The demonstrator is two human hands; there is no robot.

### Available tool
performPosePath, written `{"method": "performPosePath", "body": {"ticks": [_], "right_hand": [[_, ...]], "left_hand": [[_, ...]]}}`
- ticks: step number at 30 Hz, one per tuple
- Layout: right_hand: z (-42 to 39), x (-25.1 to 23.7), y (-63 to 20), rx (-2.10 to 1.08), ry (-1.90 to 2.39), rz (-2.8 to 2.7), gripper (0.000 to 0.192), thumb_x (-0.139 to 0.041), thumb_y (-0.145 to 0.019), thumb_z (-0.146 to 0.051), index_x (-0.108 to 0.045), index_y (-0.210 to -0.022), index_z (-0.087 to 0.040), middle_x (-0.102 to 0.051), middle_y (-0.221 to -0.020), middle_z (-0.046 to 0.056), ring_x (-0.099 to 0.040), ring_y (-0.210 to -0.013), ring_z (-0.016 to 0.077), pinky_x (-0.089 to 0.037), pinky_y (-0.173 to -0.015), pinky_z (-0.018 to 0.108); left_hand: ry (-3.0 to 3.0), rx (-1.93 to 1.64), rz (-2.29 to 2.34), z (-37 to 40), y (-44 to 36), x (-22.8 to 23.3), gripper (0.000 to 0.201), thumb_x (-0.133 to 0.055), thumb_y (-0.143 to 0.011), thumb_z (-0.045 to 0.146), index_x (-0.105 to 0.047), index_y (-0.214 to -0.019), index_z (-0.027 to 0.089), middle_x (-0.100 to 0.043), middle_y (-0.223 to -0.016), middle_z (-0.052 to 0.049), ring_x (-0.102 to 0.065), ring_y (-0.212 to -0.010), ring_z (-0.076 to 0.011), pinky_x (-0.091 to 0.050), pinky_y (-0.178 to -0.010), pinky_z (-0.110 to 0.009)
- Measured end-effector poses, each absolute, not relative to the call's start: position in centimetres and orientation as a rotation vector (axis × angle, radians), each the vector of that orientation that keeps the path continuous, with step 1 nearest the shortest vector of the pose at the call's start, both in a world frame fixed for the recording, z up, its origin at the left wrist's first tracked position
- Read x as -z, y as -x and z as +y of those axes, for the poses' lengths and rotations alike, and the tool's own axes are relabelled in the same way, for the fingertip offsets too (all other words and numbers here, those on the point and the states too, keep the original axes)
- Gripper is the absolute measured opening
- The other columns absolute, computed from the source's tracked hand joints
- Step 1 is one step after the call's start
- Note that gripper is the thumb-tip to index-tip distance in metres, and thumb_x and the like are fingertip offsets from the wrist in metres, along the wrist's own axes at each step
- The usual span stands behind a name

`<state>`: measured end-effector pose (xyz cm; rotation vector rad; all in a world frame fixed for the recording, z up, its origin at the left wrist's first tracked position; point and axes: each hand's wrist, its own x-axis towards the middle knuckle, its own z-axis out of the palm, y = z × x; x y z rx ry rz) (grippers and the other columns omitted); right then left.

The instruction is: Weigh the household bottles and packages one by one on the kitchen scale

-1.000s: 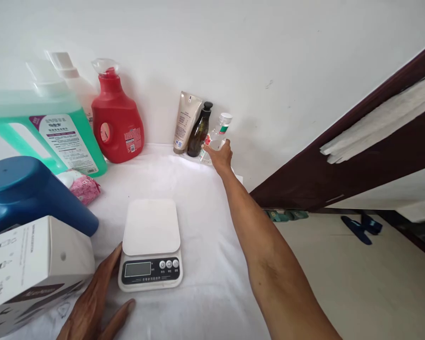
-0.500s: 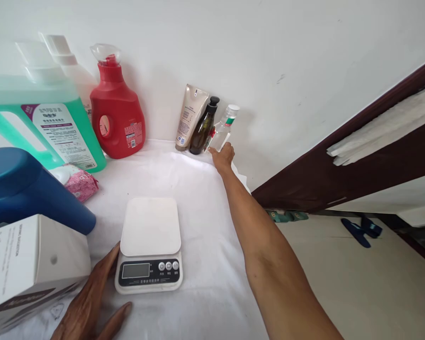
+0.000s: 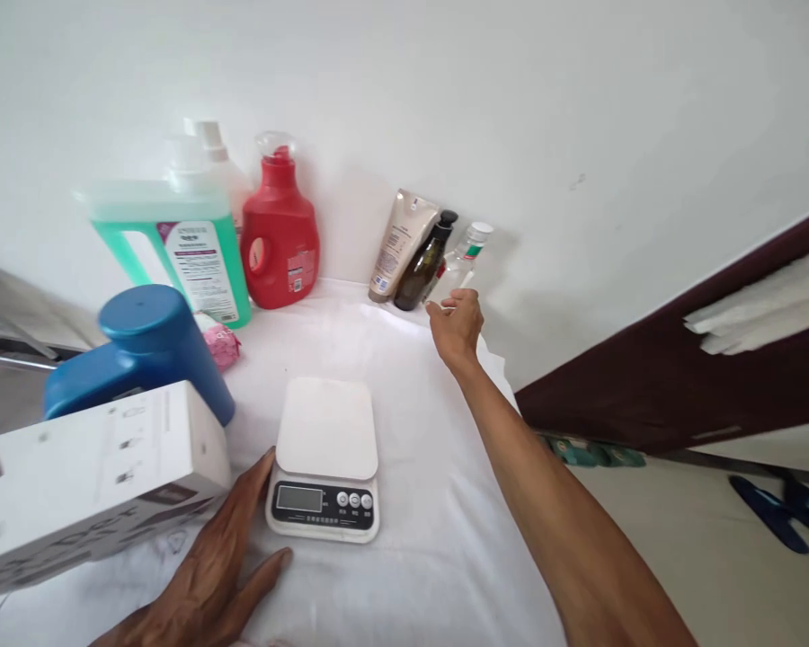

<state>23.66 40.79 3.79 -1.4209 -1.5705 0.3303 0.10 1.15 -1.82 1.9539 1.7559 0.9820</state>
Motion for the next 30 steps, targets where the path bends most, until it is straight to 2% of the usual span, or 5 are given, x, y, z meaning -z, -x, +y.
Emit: {"method": "performPosePath", "body": {"ticks": [5, 10, 15, 23, 30], "right_hand": [[30.1, -10.1, -14.0, -0.963, 0.846, -1.922, 0.048, -0.085, -0.075, -0.063, -0.072, -0.099, -0.024, -0.074, -0.102, 0.006, -0.070, -0.100, 0.0274, -0.059, -0.090, 0.047], [23.0, -14.6, -5.7, -1.423, 0.466, -2.099, 0.064, -0.091, -0.075, -0.055, -0.069, -0.131, -0.033, -0.069, -0.140, 0.005, -0.059, -0.137, 0.0298, -0.052, -0.112, 0.052], [21.5, -15.3, -3.0, -1.666, 0.346, -2.120, 0.064, -0.094, -0.070, -0.053, -0.071, -0.124, -0.028, -0.074, -0.130, 0.004, -0.066, -0.128, 0.0313, -0.052, -0.113, 0.052], [19.2, -13.3, -2.0, -1.608, 0.487, -1.891, 0.047, -0.089, -0.076, -0.049, -0.070, -0.112, -0.026, -0.075, -0.111, 0.002, -0.069, -0.108, 0.0275, -0.056, -0.101, 0.047], [20.1, -14.9, -2.5, -1.377, 0.461, -1.751, 0.045, -0.092, -0.074, -0.041, -0.071, -0.110, -0.027, -0.075, -0.110, 0.001, -0.068, -0.105, 0.0245, -0.054, -0.102, 0.044]], "left_hand": [[-2.001, -0.964, 1.727, 1.3, 0.4, 3.1, 0.093, -0.056, -0.102, 0.027, 0.003, -0.174, 0.027, -0.030, -0.176, -0.016, -0.038, -0.159, -0.0362, -0.044, -0.125, -0.056], [-2.058, -1.034, 1.667, 1.6, 0.5, 4.4, 0.100, -0.057, -0.101, 0.025, 0.013, -0.172, 0.030, -0.027, -0.177, -0.017, -0.034, -0.161, -0.0361, -0.042, -0.126, -0.059], [-2.036, -0.980, 1.620, 1.8, 0.6, 4.4, 0.108, -0.059, -0.099, 0.022, 0.023, -0.169, 0.029, -0.015, -0.179, -0.020, -0.025, -0.163, -0.0392, -0.038, -0.127, -0.063], [-1.955, -1.018, 1.597, 2.0, 0.0, 6.2, 0.104, -0.060, -0.099, 0.024, 0.016, -0.171, 0.027, -0.010, -0.180, -0.017, -0.019, -0.165, -0.0378, -0.032, -0.130, -0.062], [-1.968, -1.026, 1.571, 2.2, -0.1, 6.7, 0.105, -0.059, -0.100, 0.025, 0.018, -0.171, 0.026, -0.008, -0.181, -0.016, -0.017, -0.166, -0.0376, -0.029, -0.131, -0.062]]}}
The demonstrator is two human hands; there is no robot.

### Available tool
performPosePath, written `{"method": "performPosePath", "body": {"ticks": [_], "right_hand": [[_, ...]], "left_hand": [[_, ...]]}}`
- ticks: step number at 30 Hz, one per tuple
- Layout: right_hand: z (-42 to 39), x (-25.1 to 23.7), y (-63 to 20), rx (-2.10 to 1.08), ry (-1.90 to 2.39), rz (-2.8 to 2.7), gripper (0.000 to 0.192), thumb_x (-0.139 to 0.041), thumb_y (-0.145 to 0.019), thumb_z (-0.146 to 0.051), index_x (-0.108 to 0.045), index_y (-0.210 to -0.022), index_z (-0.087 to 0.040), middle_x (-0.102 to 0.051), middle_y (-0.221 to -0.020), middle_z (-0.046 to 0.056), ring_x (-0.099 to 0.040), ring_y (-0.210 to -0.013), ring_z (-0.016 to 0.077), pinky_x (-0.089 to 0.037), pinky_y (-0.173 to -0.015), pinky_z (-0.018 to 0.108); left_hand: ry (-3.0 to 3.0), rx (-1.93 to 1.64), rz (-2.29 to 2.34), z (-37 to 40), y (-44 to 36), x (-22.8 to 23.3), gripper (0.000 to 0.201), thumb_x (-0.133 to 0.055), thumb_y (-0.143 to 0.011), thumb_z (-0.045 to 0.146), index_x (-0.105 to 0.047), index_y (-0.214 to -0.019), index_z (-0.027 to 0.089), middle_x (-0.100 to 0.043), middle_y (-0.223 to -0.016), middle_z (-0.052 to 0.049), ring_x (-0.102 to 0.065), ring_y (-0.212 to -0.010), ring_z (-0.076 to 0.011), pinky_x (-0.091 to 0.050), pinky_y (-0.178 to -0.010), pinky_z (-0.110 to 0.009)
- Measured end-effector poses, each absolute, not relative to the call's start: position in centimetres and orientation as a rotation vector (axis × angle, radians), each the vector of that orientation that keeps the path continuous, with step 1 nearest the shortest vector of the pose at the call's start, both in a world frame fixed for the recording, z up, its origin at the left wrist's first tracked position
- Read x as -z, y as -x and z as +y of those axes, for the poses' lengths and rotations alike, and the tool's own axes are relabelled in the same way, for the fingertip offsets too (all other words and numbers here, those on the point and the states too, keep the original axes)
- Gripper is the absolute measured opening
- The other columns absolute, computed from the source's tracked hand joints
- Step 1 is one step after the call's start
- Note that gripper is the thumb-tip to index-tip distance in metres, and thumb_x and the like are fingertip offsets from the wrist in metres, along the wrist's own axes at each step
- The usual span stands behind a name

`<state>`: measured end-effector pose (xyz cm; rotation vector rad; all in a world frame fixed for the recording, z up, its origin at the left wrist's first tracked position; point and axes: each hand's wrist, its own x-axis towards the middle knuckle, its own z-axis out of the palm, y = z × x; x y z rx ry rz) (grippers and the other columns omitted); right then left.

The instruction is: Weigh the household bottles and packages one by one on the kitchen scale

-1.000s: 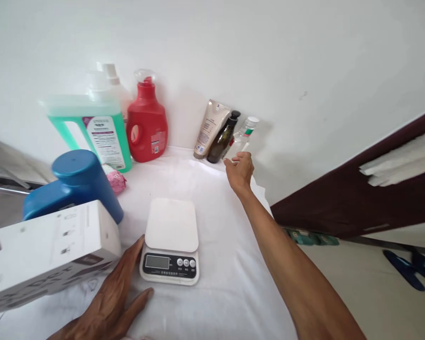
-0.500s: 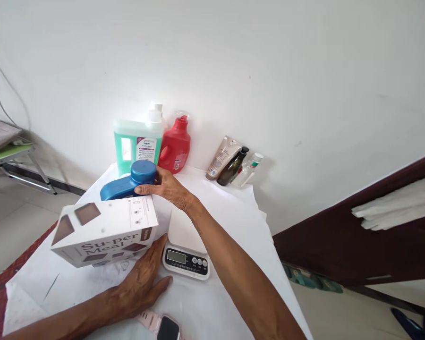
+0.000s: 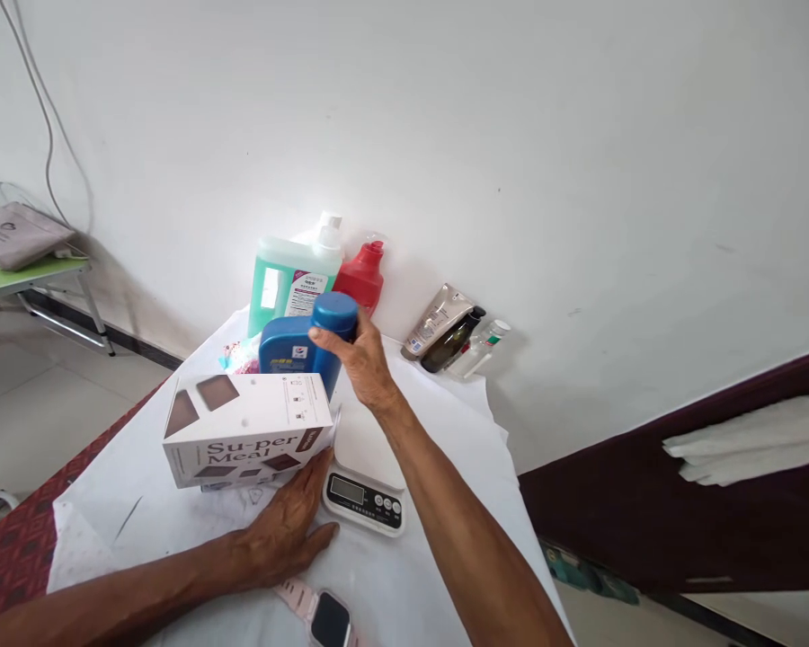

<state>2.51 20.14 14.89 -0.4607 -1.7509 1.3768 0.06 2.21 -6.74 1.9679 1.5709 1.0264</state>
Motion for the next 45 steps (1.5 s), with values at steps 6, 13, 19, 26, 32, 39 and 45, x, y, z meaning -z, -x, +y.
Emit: {"method": "performPosePath", "body": {"ticks": [6, 13, 19, 26, 32, 39, 45], "right_hand": [[21.4, -17.5, -6.4, -1.088, 0.605, -1.586, 0.046, -0.092, -0.068, -0.043, -0.069, -0.104, -0.026, -0.072, -0.098, -0.001, -0.067, -0.096, 0.0228, -0.055, -0.099, 0.044], [19.9, -18.2, -13.1, -0.917, 0.671, -1.562, 0.041, -0.091, -0.071, -0.042, -0.068, -0.102, -0.028, -0.072, -0.104, 0.001, -0.066, -0.108, 0.0276, -0.054, -0.102, 0.049], [18.3, -16.1, -16.5, -0.951, 0.754, -1.501, 0.040, -0.091, -0.070, -0.041, -0.066, -0.099, -0.027, -0.069, -0.097, -0.001, -0.065, -0.098, 0.0236, -0.053, -0.099, 0.045], [18.3, -13.3, -17.2, -0.988, 0.776, -1.371, 0.047, -0.094, -0.067, -0.044, -0.065, -0.100, -0.027, -0.070, -0.098, -0.001, -0.065, -0.099, 0.0229, -0.052, -0.100, 0.044], [18.4, -13.4, -17.7, -0.995, 0.778, -1.422, 0.051, -0.094, -0.069, -0.050, -0.068, -0.106, -0.028, -0.072, -0.107, 0.001, -0.066, -0.108, 0.0253, -0.053, -0.103, 0.044], [18.5, -13.4, -19.6, -1.102, 0.762, -1.507, 0.053, -0.093, -0.074, -0.051, -0.069, -0.115, -0.028, -0.075, -0.121, 0.004, -0.067, -0.119, 0.0275, -0.055, -0.105, 0.044], [18.8, -12.3, -20.3, -1.158, 0.782, -1.551, 0.060, -0.091, -0.074, -0.058, -0.067, -0.119, -0.027, -0.074, -0.129, 0.007, -0.067, -0.123, 0.0285, -0.055, -0.105, 0.046]], "left_hand": [[-1.994, -1.063, 1.538, 2.2, 0.3, 6.8, 0.101, -0.058, -0.101, 0.025, 0.015, -0.172, 0.024, -0.010, -0.180, -0.019, -0.017, -0.165, -0.0384, -0.030, -0.131, -0.062], [-2.012, -1.058, 1.520, 2.3, 1.0, 5.8, 0.094, -0.057, -0.101, 0.029, 0.004, -0.173, 0.019, -0.018, -0.178, -0.022, -0.021, -0.164, -0.0377, -0.032, -0.131, -0.060], [-2.024, -1.037, 1.546, 2.4, 1.4, 5.2, 0.092, -0.058, -0.100, 0.029, -0.001, -0.172, 0.019, -0.027, -0.175, -0.022, -0.028, -0.163, -0.0363, -0.034, -0.130, -0.059], [-2.006, -1.010, 1.577, 2.2, 1.6, 4.6, 0.091, -0.058, -0.101, 0.032, -0.003, -0.172, 0.022, -0.030, -0.175, -0.021, -0.033, -0.161, -0.0361, -0.035, -0.130, -0.059], [-1.967, -0.927, 1.557, 1.9, 1.9, 2.8, 0.091, -0.057, -0.101, 0.032, -0.002, -0.172, 0.022, -0.027, -0.175, -0.022, -0.030, -0.162, -0.0362, -0.034, -0.130, -0.061], [-1.895, -0.763, 1.573, 0.7, 2.3, 0.5, 0.094, -0.059, -0.102, 0.038, 0.002, -0.172, 0.026, -0.029, -0.175, -0.021, -0.038, -0.159, -0.0371, -0.038, -0.127, -0.061], [-2.036, -0.828, 1.657, -0.7, 2.3, 0.8, 0.088, -0.057, -0.102, 0.036, -0.004, -0.172, 0.028, -0.051, -0.158, -0.022, -0.061, -0.138, -0.0373, -0.055, -0.111, -0.061]]}}
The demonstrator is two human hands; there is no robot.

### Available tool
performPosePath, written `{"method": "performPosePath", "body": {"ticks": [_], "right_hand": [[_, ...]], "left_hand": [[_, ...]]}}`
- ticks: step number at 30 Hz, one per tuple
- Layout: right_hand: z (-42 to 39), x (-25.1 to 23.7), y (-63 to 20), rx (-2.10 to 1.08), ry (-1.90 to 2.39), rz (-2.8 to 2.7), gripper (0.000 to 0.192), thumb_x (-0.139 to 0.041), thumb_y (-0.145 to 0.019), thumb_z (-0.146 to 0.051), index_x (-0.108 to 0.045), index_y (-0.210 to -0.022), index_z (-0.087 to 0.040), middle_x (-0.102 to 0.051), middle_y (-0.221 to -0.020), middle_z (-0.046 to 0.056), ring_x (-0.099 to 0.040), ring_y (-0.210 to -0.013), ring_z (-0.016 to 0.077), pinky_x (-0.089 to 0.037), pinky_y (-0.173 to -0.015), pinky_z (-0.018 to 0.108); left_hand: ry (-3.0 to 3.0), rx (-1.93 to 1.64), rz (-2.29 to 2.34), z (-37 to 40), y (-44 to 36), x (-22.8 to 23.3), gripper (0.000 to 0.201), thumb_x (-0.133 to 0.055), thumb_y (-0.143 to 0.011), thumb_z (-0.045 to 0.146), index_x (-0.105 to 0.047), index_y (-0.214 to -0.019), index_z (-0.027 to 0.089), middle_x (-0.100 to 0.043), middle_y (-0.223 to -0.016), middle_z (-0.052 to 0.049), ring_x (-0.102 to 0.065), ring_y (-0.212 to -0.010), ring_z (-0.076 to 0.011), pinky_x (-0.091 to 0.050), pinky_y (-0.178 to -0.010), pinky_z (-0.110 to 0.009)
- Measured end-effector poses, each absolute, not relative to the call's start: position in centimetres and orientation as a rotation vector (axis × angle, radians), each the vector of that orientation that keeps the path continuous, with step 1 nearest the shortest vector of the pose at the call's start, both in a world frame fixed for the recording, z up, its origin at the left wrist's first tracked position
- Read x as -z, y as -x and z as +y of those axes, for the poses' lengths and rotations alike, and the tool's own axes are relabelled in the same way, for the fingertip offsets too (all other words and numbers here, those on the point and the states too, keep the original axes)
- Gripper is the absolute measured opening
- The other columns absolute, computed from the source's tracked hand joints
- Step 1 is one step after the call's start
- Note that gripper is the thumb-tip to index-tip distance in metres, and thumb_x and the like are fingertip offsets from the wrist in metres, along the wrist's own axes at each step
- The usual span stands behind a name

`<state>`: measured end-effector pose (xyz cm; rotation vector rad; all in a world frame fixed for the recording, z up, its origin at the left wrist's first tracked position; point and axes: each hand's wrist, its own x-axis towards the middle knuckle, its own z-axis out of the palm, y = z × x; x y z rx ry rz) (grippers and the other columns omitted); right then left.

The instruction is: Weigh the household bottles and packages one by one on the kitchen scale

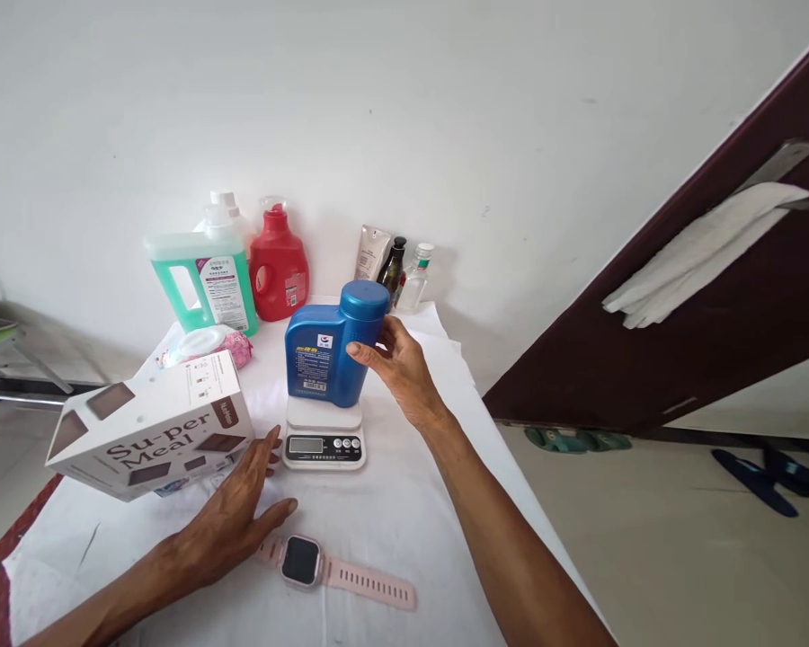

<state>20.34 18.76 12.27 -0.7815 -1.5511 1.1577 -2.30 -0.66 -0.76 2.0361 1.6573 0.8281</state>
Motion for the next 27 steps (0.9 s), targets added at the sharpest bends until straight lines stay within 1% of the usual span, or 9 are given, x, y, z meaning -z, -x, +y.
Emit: {"method": "performPosePath", "body": {"ticks": [2, 4, 6, 8, 11, 14, 17, 27], "right_hand": [[18.6, -11.0, -20.6, -1.159, 0.782, -1.494, 0.059, -0.082, -0.080, -0.068, -0.067, -0.118, -0.026, -0.074, -0.130, 0.008, -0.066, -0.125, 0.0284, -0.055, -0.106, 0.046], [18.2, -9.0, -21.2, -1.166, 0.822, -1.354, 0.062, -0.067, -0.086, -0.079, -0.068, -0.116, -0.025, -0.075, -0.125, 0.011, -0.069, -0.122, 0.0290, -0.056, -0.103, 0.047], [17.9, -6.4, -22.0, -1.133, 0.942, -1.224, 0.067, -0.055, -0.088, -0.085, -0.069, -0.108, -0.023, -0.077, -0.110, 0.012, -0.072, -0.110, 0.0300, -0.059, -0.093, 0.046], [17.5, -3.7, -23.1, -1.032, 1.113, -1.215, 0.064, -0.055, -0.089, -0.084, -0.069, -0.098, -0.021, -0.075, -0.094, 0.011, -0.072, -0.095, 0.0290, -0.059, -0.082, 0.043], [17.4, -0.9, -24.4, -0.892, 1.310, -1.312, 0.047, -0.064, -0.089, -0.069, -0.068, -0.093, -0.022, -0.073, -0.088, 0.008, -0.068, -0.085, 0.0261, -0.056, -0.077, 0.040], [17.6, -0.3, -24.8, -0.832, 1.390, -1.375, 0.035, -0.065, -0.086, -0.056, -0.067, -0.094, -0.022, -0.073, -0.089, 0.007, -0.067, -0.084, 0.0255, -0.054, -0.078, 0.041], [17.7, -0.9, -24.7, -0.797, 1.399, -1.433, 0.031, -0.062, -0.086, -0.053, -0.066, -0.092, -0.023, -0.074, -0.091, 0.007, -0.066, -0.085, 0.0255, -0.053, -0.081, 0.040], [17.7, -1.2, -24.6, -0.800, 1.389, -1.445, 0.029, -0.060, -0.083, -0.052, -0.064, -0.089, -0.024, -0.073, -0.088, 0.007, -0.066, -0.080, 0.0252, -0.053, -0.076, 0.040]], "left_hand": [[-2.025, -0.852, 1.691, -0.8, 2.4, 0.4, 0.082, -0.057, -0.102, 0.037, -0.014, -0.170, 0.026, -0.064, -0.140, -0.019, -0.069, -0.123, -0.0342, -0.060, -0.102, -0.057], [-1.966, -0.850, 1.699, -0.6, 2.5, -0.3, 0.075, -0.056, -0.102, 0.039, -0.025, -0.168, 0.023, -0.071, -0.117, -0.013, -0.073, -0.103, -0.0292, -0.063, -0.092, -0.051], [-1.858, -0.838, 1.685, -0.1, 2.6, -1.0, 0.067, -0.054, -0.103, 0.042, -0.035, -0.163, 0.019, -0.072, -0.097, -0.006, -0.071, -0.081, -0.0230, -0.063, -0.081, -0.044], [-1.756, -0.856, 1.662, 0.6, 2.6, -1.6, 0.060, -0.053, -0.104, 0.045, -0.044, -0.156, 0.016, -0.071, -0.087, -0.003, -0.066, -0.068, -0.0189, -0.060, -0.071, -0.038], [-1.698, -0.914, 1.641, 1.4, 2.5, -1.8, 0.055, -0.053, -0.103, 0.046, -0.054, -0.147, 0.013, -0.070, -0.081, -0.003, -0.062, -0.064, -0.0173, -0.054, -0.064, -0.033], [-1.693, -0.932, 1.639, 1.8, 2.5, -1.7, 0.054, -0.054, -0.102, 0.045, -0.056, -0.144, 0.012, -0.069, -0.079, -0.002, -0.062, -0.063, -0.0167, -0.051, -0.061, -0.031], [-1.691, -0.936, 1.648, 1.8, 2.6, -1.5, 0.054, -0.056, -0.100, 0.045, -0.057, -0.143, 0.012, -0.069, -0.079, -0.002, -0.063, -0.064, -0.0168, -0.050, -0.059, -0.030], [-1.713, -0.943, 1.636, 1.7, 2.7, -1.4, 0.051, -0.057, -0.100, 0.045, -0.059, -0.143, 0.016, -0.071, -0.080, -0.003, -0.064, -0.062, -0.0167, -0.052, -0.061, -0.030]]}}
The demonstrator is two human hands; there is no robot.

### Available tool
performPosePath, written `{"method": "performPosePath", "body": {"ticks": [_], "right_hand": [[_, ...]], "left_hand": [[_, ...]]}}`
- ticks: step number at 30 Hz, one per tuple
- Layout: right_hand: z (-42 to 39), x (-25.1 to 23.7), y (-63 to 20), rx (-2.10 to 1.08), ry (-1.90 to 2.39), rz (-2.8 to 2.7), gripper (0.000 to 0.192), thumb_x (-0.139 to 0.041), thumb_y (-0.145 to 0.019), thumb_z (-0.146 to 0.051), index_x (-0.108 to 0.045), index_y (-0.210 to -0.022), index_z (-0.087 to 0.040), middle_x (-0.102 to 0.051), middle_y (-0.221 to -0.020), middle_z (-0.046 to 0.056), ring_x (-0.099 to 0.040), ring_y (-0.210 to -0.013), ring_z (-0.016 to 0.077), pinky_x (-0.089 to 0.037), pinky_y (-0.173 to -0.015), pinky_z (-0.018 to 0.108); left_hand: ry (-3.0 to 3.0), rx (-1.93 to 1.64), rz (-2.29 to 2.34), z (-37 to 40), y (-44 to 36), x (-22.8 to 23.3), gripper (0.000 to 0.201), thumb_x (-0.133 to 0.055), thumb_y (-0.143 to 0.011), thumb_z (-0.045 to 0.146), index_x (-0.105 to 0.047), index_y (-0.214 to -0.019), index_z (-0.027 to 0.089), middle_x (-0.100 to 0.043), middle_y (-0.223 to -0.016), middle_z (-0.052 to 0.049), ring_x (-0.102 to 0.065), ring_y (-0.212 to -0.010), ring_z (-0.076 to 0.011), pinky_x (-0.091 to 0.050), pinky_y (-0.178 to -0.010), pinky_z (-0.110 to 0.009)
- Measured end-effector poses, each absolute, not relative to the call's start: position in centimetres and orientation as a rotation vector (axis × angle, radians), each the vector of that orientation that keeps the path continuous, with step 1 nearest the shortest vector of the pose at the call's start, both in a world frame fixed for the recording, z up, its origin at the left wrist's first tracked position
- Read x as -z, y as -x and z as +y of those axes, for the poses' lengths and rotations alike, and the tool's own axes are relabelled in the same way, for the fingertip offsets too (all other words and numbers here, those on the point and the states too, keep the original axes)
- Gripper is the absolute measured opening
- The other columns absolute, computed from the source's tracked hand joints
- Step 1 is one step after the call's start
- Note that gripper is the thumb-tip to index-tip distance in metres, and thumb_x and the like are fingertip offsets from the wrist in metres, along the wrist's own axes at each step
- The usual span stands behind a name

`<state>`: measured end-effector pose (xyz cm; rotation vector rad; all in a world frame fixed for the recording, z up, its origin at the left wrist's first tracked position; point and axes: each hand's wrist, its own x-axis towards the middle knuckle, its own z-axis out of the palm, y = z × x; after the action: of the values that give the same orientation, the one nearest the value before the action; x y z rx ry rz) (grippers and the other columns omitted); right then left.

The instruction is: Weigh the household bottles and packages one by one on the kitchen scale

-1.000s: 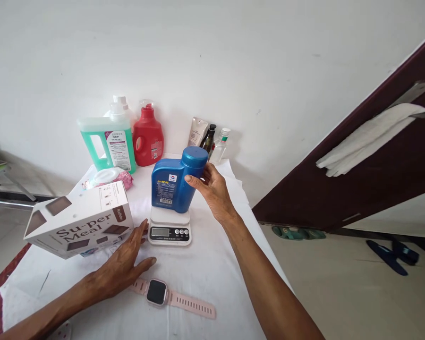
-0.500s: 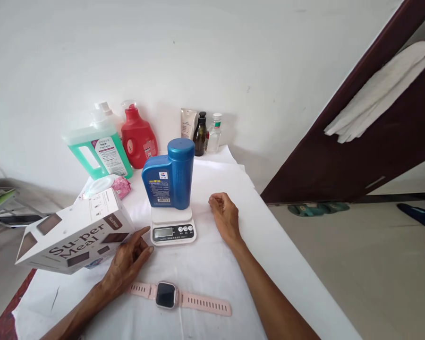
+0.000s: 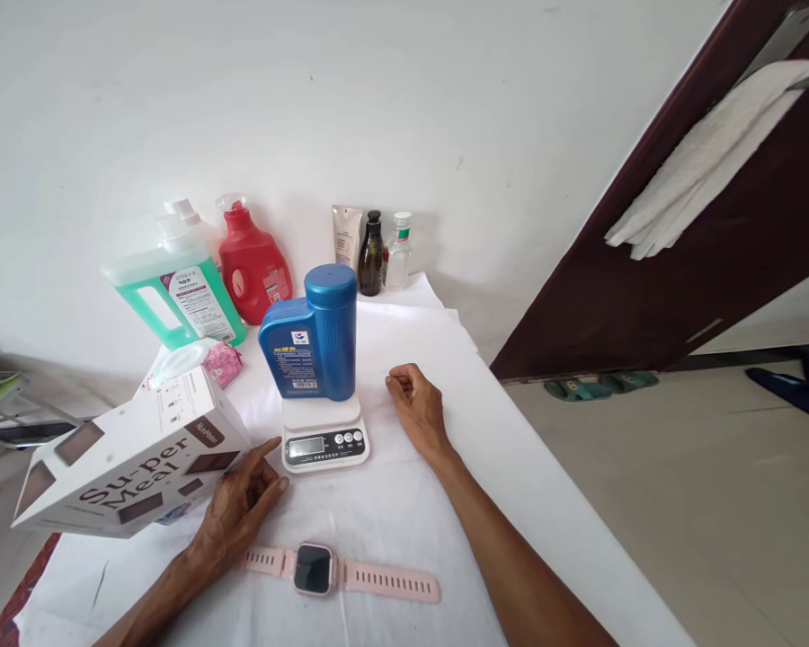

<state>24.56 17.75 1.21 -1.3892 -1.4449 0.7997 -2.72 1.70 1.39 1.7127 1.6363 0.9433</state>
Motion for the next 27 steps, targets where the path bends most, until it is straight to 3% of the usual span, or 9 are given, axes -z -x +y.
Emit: {"method": "performPosePath", "body": {"ticks": [27], "right_hand": [[17.61, -1.24, -24.56, -0.800, 1.375, -1.469, 0.027, -0.059, -0.083, -0.050, -0.063, -0.090, -0.024, -0.073, -0.089, 0.006, -0.064, -0.078, 0.0238, -0.052, -0.074, 0.039]], "left_hand": [[-1.710, -0.945, 1.643, 1.70, 2.80, -1.23, 0.053, -0.058, -0.100, 0.046, -0.059, -0.142, 0.014, -0.071, -0.079, -0.003, -0.066, -0.062, -0.0176, -0.053, -0.059, -0.030]]}}
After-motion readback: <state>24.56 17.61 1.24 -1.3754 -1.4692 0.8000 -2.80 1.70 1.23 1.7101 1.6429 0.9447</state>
